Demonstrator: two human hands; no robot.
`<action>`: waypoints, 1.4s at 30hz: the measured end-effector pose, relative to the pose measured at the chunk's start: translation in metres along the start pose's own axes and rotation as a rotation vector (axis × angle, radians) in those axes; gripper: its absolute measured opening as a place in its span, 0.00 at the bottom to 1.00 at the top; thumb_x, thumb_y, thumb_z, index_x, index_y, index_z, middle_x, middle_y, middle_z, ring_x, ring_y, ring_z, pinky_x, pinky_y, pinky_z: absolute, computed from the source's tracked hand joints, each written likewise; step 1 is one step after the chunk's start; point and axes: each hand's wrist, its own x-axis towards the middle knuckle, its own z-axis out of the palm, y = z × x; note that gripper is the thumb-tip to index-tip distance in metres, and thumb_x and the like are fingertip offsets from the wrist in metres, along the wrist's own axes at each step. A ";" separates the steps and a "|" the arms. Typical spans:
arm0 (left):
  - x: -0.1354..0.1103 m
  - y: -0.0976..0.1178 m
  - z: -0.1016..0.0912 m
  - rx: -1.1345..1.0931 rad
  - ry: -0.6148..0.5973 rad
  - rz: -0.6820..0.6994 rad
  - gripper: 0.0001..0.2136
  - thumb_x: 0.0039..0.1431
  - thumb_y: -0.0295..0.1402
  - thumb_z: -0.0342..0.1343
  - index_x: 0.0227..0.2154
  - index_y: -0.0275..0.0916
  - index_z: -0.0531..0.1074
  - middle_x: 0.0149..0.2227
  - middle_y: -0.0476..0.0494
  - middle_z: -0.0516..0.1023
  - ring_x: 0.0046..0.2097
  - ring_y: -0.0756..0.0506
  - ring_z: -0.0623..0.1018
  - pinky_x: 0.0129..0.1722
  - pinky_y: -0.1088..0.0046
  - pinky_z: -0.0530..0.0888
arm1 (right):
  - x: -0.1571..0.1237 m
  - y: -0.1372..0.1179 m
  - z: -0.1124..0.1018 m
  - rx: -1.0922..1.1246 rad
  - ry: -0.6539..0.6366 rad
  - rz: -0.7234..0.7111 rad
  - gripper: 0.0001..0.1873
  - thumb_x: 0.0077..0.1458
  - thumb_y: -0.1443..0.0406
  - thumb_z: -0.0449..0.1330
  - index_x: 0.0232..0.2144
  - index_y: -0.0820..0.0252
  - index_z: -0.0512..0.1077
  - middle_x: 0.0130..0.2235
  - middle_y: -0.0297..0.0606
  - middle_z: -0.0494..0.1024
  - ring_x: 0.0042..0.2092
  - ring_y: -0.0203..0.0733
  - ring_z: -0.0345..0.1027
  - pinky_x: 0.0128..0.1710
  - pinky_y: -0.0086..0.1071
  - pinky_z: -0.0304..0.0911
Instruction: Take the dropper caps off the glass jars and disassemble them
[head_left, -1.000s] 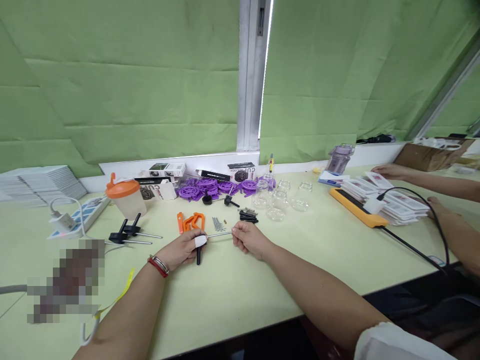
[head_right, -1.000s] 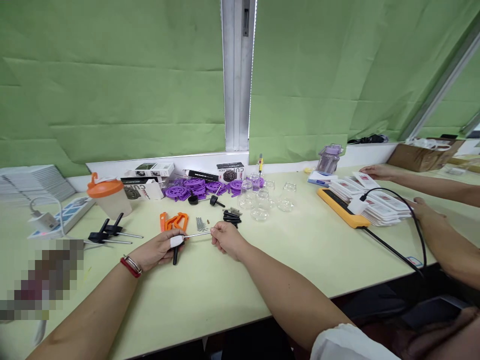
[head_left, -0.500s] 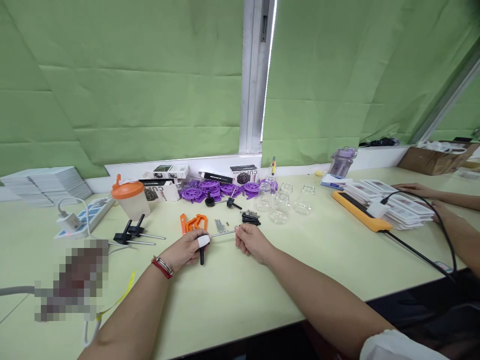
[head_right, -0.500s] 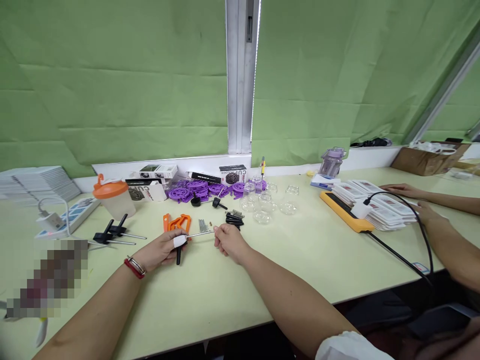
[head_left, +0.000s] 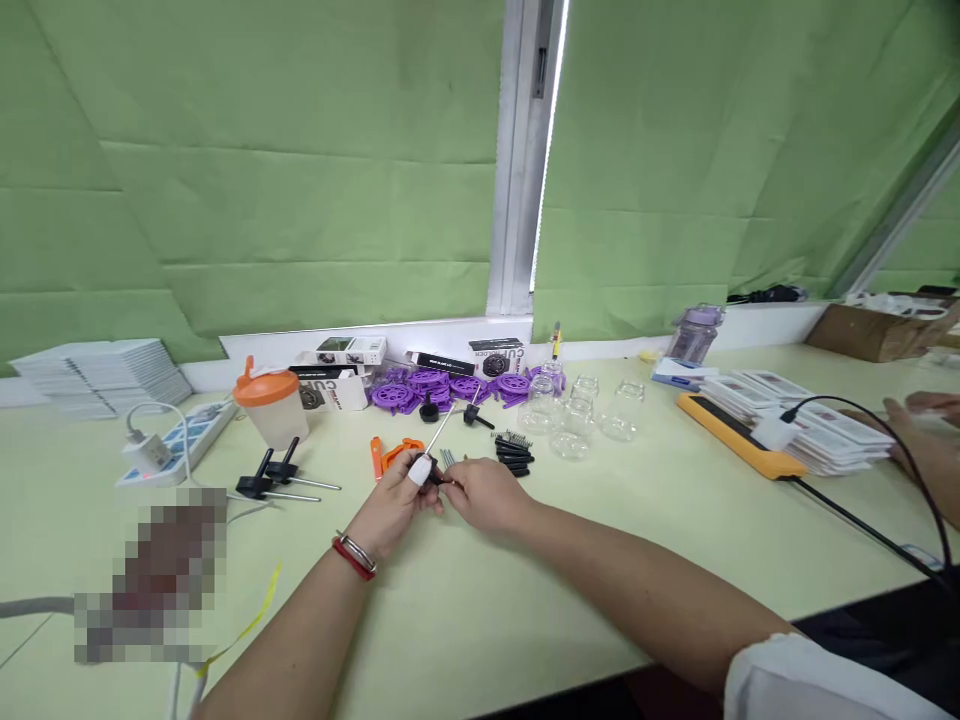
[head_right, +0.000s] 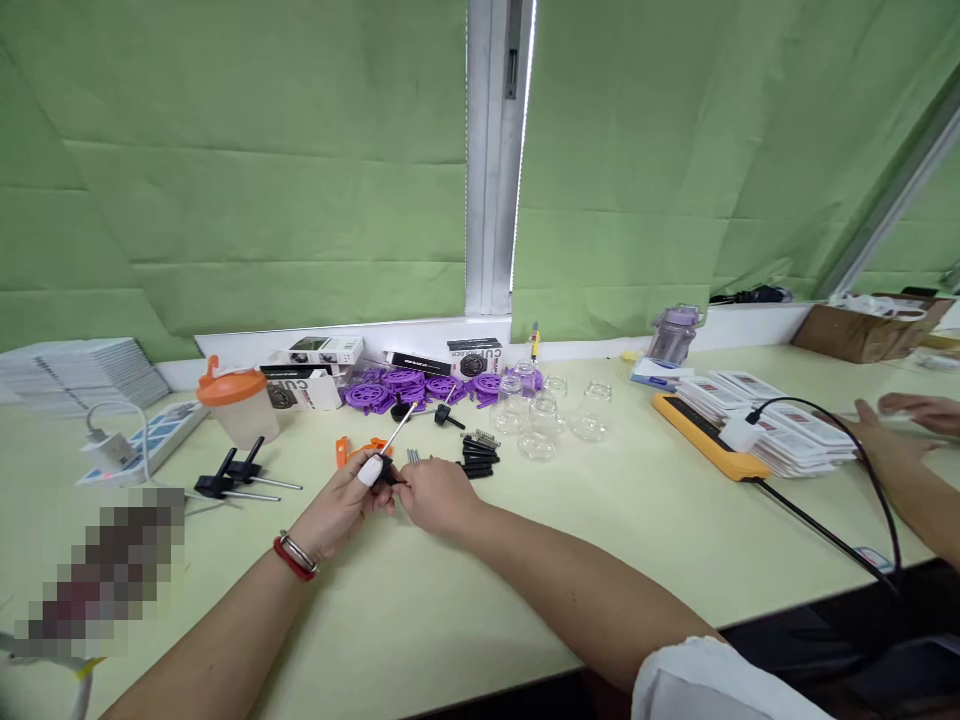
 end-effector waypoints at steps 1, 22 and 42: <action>0.001 -0.001 -0.001 -0.019 0.019 0.010 0.17 0.54 0.46 0.57 0.37 0.39 0.64 0.33 0.50 0.69 0.28 0.53 0.70 0.31 0.71 0.72 | 0.005 0.000 -0.004 -0.050 -0.014 -0.011 0.13 0.60 0.63 0.51 0.31 0.59 0.74 0.34 0.40 0.78 0.36 0.42 0.70 0.31 0.31 0.52; 0.017 0.014 -0.117 1.371 0.930 0.128 0.15 0.54 0.29 0.48 0.44 0.29 0.70 0.48 0.29 0.71 0.51 0.35 0.70 0.52 0.56 0.66 | 0.111 0.058 -0.002 -0.177 -0.028 0.445 0.14 0.58 0.64 0.53 0.42 0.62 0.75 0.44 0.49 0.78 0.45 0.50 0.72 0.39 0.34 0.62; 0.014 0.009 -0.130 1.628 0.803 -0.161 0.21 0.54 0.24 0.45 0.50 0.33 0.70 0.57 0.32 0.67 0.59 0.33 0.61 0.52 0.56 0.65 | 0.105 0.059 0.009 -0.198 -0.100 0.481 0.12 0.53 0.64 0.59 0.38 0.62 0.76 0.43 0.50 0.78 0.44 0.48 0.73 0.37 0.32 0.64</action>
